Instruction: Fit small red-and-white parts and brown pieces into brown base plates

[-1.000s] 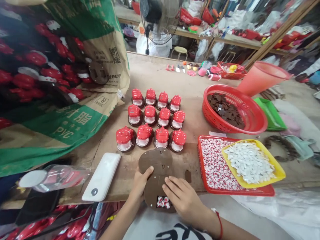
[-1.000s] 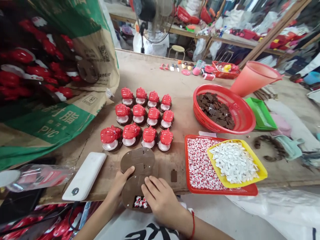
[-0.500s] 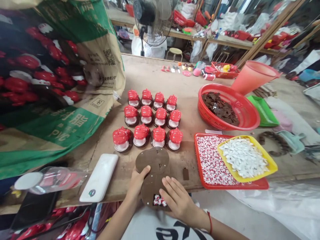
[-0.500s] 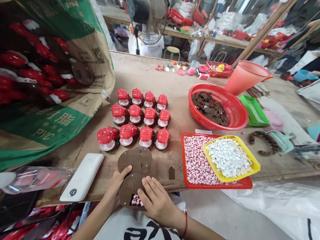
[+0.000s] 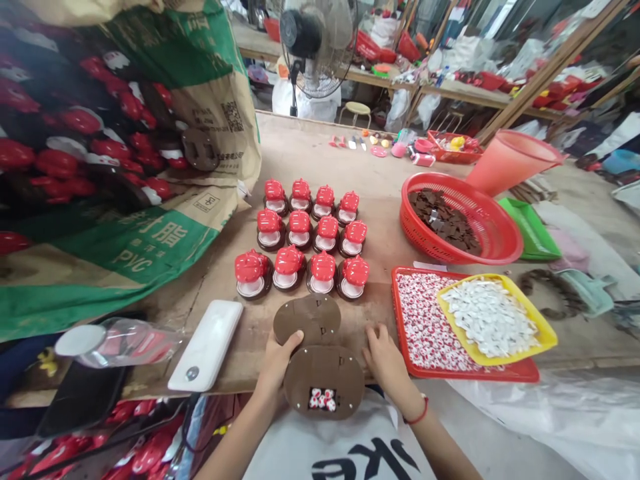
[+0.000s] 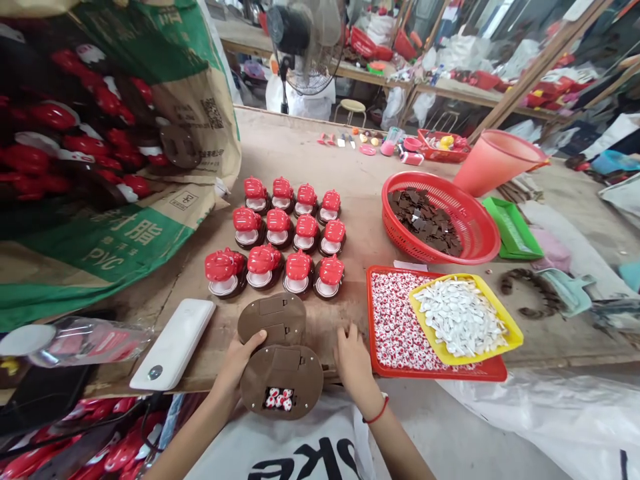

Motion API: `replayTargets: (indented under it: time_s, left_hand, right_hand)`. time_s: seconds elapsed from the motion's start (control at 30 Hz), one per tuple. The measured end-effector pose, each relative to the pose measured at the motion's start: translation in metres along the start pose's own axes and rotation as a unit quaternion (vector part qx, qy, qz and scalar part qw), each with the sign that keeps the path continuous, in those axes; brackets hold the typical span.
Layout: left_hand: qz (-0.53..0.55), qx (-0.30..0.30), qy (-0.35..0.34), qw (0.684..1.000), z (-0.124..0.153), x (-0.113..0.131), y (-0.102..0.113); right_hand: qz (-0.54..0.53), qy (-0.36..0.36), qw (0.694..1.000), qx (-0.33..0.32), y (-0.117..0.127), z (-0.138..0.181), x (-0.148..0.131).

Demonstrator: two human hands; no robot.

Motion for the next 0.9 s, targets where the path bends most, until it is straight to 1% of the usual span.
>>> replayTargets:
  time_s: [0.07,0.13,0.2,0.23,0.3,0.33,0.37,0.4,0.43,0.5,0.57,0.6,0.67,0.73,0.83,0.9]
  left_hand:
    - [0.002,0.000,-0.002,1.000,0.000,0.000,0.001]
    - [0.003,-0.002,-0.003,1.000,0.001,0.000,0.000]
    - [0.003,-0.003,-0.003,1.000,0.002,0.001,-0.001]
    - [0.003,-0.003,-0.003,1.000,0.002,0.001,-0.002]
    - [0.004,0.001,-0.003,1.000,0.004,0.002,-0.003]
    - [0.005,0.003,-0.002,1.000,0.004,0.003,-0.004]
    - [0.008,0.005,-0.002,1.000,0.005,0.003,-0.004]
    - [0.010,0.006,-0.002,1.000,0.005,0.003,-0.004]
    - [0.012,0.006,-0.002,1.000,0.005,0.003,-0.005]
    - [0.018,0.005,-0.005,1.000,0.006,0.002,-0.005]
    - [0.025,0.003,-0.013,1.000,0.006,-0.001,-0.004]
    - [0.029,0.002,-0.017,0.999,0.006,-0.002,-0.004]
    - [0.039,0.001,-0.026,0.999,0.007,-0.006,-0.005]
    - [0.047,0.003,-0.035,0.998,0.009,-0.010,-0.005]
    - [0.058,0.015,-0.051,0.997,0.013,-0.013,-0.005]
    - [0.064,0.017,-0.055,0.996,0.015,-0.014,-0.004]
  right_hand:
    - [0.024,-0.015,0.999,-0.016,-0.006,0.002,0.001]
    - [0.013,-0.005,1.000,-0.017,-0.008,0.005,0.001]
    - [0.003,0.011,1.000,-0.013,-0.005,0.008,0.001]
    - [-0.017,0.020,1.000,0.002,0.000,0.009,0.000]
    - [-0.100,0.030,0.992,0.064,0.016,0.011,0.001]
    - [-0.160,0.025,0.982,0.097,0.026,0.012,0.003]
    - [-0.228,0.012,0.966,0.123,0.035,0.012,0.007]
    - [-0.298,-0.009,0.945,0.133,0.041,0.012,0.012]
    - [-0.361,-0.036,0.923,0.126,0.045,0.012,0.016]
    - [-0.471,-0.090,0.873,0.090,0.048,0.014,0.019]
    - [-0.545,-0.117,0.828,0.065,0.050,0.019,0.012]
    - [-0.567,-0.119,0.813,0.054,0.051,0.022,0.006]
    - [-0.592,-0.113,0.797,0.027,0.048,0.031,-0.012]
    - [-0.603,-0.108,0.790,-0.022,0.039,0.042,-0.033]
    - [-0.593,-0.103,0.794,-0.084,0.029,0.055,-0.055]
    - [-0.584,-0.089,0.801,-0.092,0.030,0.060,-0.060]
Point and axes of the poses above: each hand's wrist, its own z-axis away from the middle knuckle, its own y-axis out of the back of the hand, x = y × z, the point moved 7 cm from there along -z, towards the middle knuckle, and after that the axes turned 3 degrees about x, right-handed, at the moved point
